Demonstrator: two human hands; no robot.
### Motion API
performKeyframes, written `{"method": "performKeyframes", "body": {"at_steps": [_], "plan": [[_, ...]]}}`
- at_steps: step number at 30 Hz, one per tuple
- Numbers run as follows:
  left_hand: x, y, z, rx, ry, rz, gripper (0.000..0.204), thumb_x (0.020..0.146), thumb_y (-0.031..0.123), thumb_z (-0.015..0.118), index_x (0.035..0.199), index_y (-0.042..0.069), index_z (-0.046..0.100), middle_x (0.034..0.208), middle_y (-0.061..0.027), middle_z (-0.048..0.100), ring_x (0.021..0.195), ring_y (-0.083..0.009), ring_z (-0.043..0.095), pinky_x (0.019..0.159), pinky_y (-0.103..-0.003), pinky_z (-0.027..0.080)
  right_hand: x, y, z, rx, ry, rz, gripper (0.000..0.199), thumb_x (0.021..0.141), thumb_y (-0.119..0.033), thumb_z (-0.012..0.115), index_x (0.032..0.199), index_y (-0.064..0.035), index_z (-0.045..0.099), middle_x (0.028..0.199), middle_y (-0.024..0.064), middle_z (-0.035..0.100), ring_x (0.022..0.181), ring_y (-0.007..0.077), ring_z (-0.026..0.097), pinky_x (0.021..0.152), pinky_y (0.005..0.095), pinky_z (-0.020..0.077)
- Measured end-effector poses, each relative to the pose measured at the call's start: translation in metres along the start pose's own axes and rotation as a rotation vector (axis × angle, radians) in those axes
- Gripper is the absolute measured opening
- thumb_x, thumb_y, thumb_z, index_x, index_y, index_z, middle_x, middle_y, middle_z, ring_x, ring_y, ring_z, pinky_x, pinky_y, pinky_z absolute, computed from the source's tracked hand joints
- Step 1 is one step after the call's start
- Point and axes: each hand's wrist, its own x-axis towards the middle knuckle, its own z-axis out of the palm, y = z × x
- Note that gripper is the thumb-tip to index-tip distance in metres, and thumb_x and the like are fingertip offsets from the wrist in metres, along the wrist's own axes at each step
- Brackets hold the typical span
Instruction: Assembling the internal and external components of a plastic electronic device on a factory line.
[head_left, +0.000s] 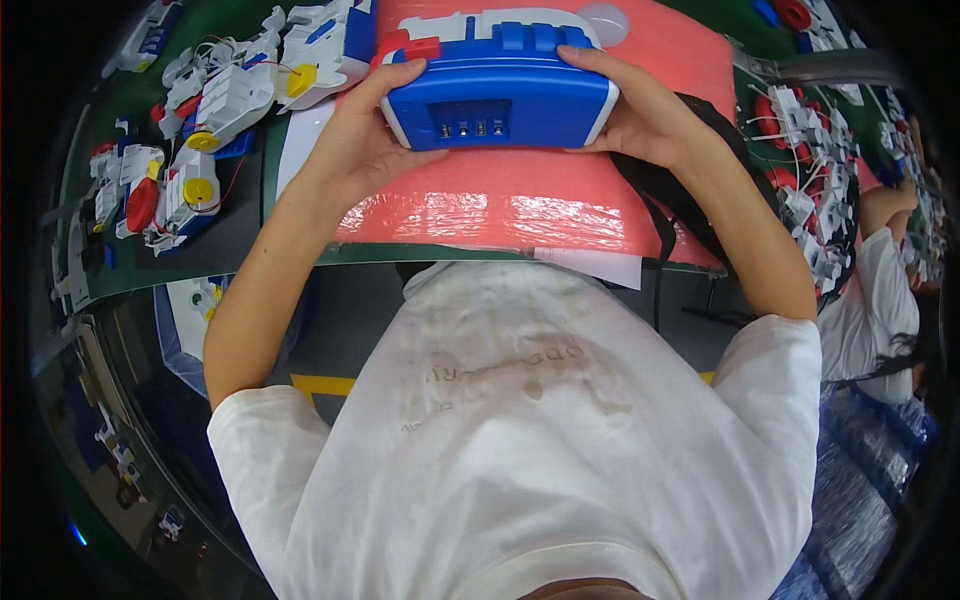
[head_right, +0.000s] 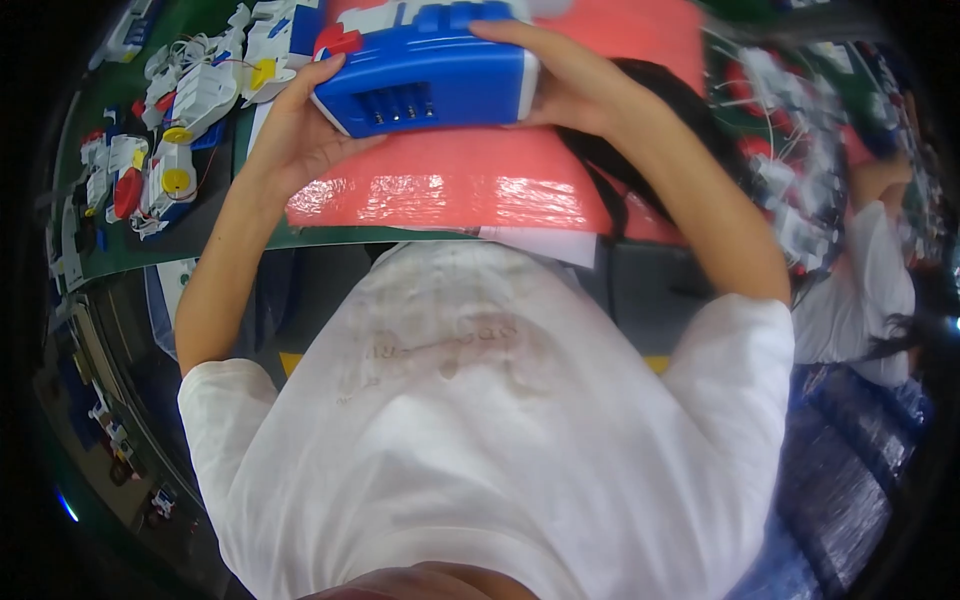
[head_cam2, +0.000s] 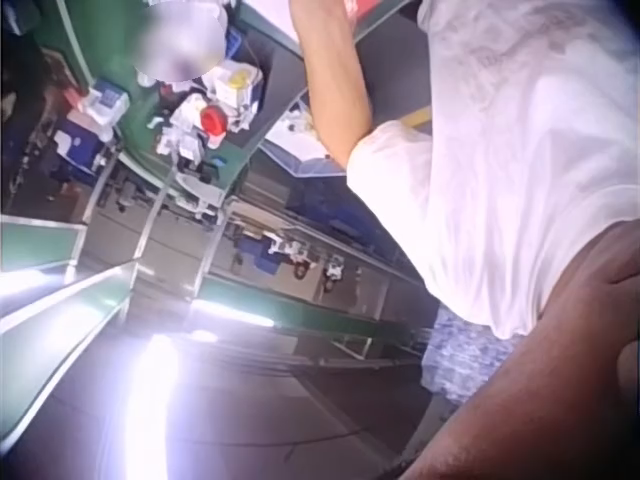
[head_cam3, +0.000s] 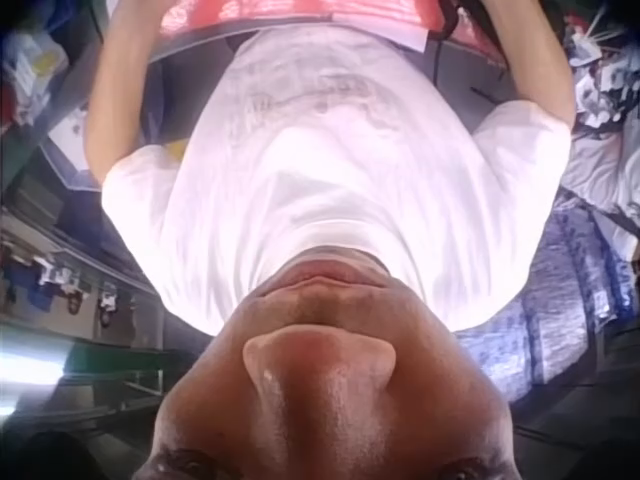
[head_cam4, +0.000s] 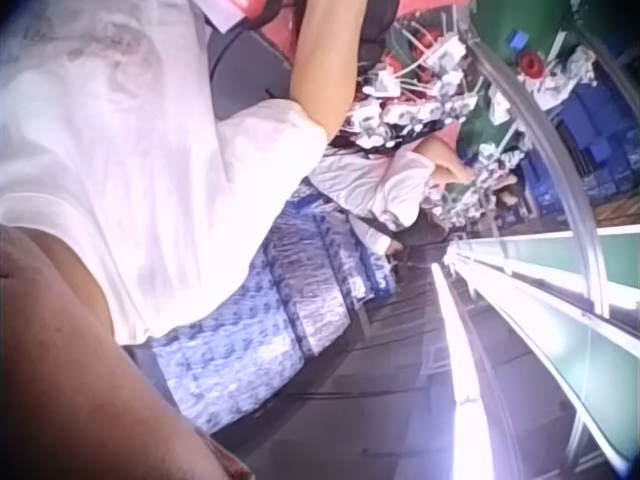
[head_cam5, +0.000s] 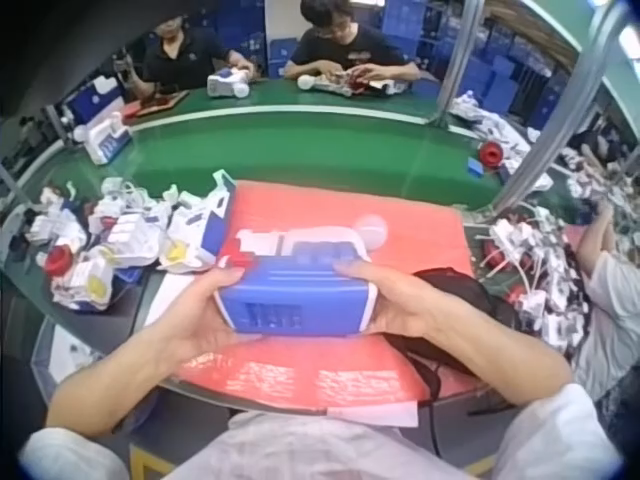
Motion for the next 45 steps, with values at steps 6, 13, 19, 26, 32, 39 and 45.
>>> {"method": "performKeyframes", "body": {"at_steps": [6,13,19,26,32,39,45], "plan": [[0.008,0.013,-0.004,0.028,-0.078,-0.032,0.071,0.079,0.042,0.068,0.130,0.005,0.036,0.122,-0.0163,0.051,0.116,-0.0291,0.052,0.085,-0.043,0.053,0.004,-0.017,-0.011,-0.073,-0.012,0.075,0.076,0.075,-0.054,0.067,0.130,-0.0082,0.041,0.118,0.0140,0.053,0.106,0.0269,0.057,0.080,0.0419,0.0536],[0.027,-0.012,-0.035,-0.041,-0.153,0.128,0.070,0.075,0.023,0.072,0.129,0.000,0.035,0.123,-0.0145,0.050,0.114,-0.0256,0.052,0.098,-0.041,0.044,0.009,0.001,-0.022,-0.080,-0.076,-0.246,0.070,0.070,-0.028,0.079,0.126,-0.0041,0.045,0.118,0.0130,0.055,0.106,0.0221,0.056,0.093,0.0351,0.0444],[0.026,-0.037,-0.051,0.824,-0.054,0.451,0.096,0.048,0.007,0.088,0.129,0.002,0.036,0.117,-0.0117,0.053,0.109,-0.0192,0.053,0.094,-0.034,0.043,0.014,0.037,-0.050,-0.817,-0.011,-0.659,0.106,0.050,-0.016,0.088,0.135,0.0022,0.026,0.127,0.0174,0.045,0.118,0.0270,0.046,0.101,0.0354,0.0366],[0.015,-0.028,-0.034,0.479,-0.187,0.886,0.103,0.045,0.018,0.089,0.135,0.006,0.039,0.132,-0.0139,0.049,0.121,-0.0265,0.047,0.103,-0.036,0.035,0.007,0.062,-0.060,-0.734,-0.059,-0.508,0.070,0.062,-0.013,0.081,0.121,-0.0010,0.045,0.108,0.0133,0.057,0.100,0.0221,0.056,0.085,0.0351,0.0477],[0.013,-0.007,-0.027,0.977,-0.059,0.987,0.085,0.047,0.018,0.088,0.123,0.004,0.051,0.118,-0.0117,0.059,0.109,-0.0242,0.057,0.095,-0.034,0.043,-0.002,0.048,-0.035,-0.441,0.087,-0.647,0.102,0.056,-0.027,0.087,0.138,-0.0031,0.031,0.127,0.0128,0.045,0.115,0.0247,0.047,0.097,0.0358,0.0394],[0.009,-0.003,-0.020,0.973,-0.063,0.964,0.081,0.047,0.017,0.087,0.119,0.003,0.052,0.113,-0.0109,0.060,0.105,-0.0222,0.057,0.094,-0.033,0.043,0.007,0.054,-0.041,-0.486,0.125,-0.767,0.101,0.052,-0.025,0.090,0.135,-0.0045,0.035,0.123,0.0116,0.048,0.117,0.0235,0.045,0.101,0.0360,0.0350],[0.009,-0.006,-0.023,0.949,-0.062,0.931,0.084,0.046,0.017,0.087,0.121,0.004,0.051,0.115,-0.0110,0.058,0.108,-0.0223,0.056,0.096,-0.033,0.042,0.006,0.054,-0.038,-0.442,0.110,-0.758,0.095,0.053,-0.024,0.089,0.132,-0.0057,0.039,0.121,0.0103,0.049,0.115,0.0228,0.046,0.100,0.0352,0.0353]]}}
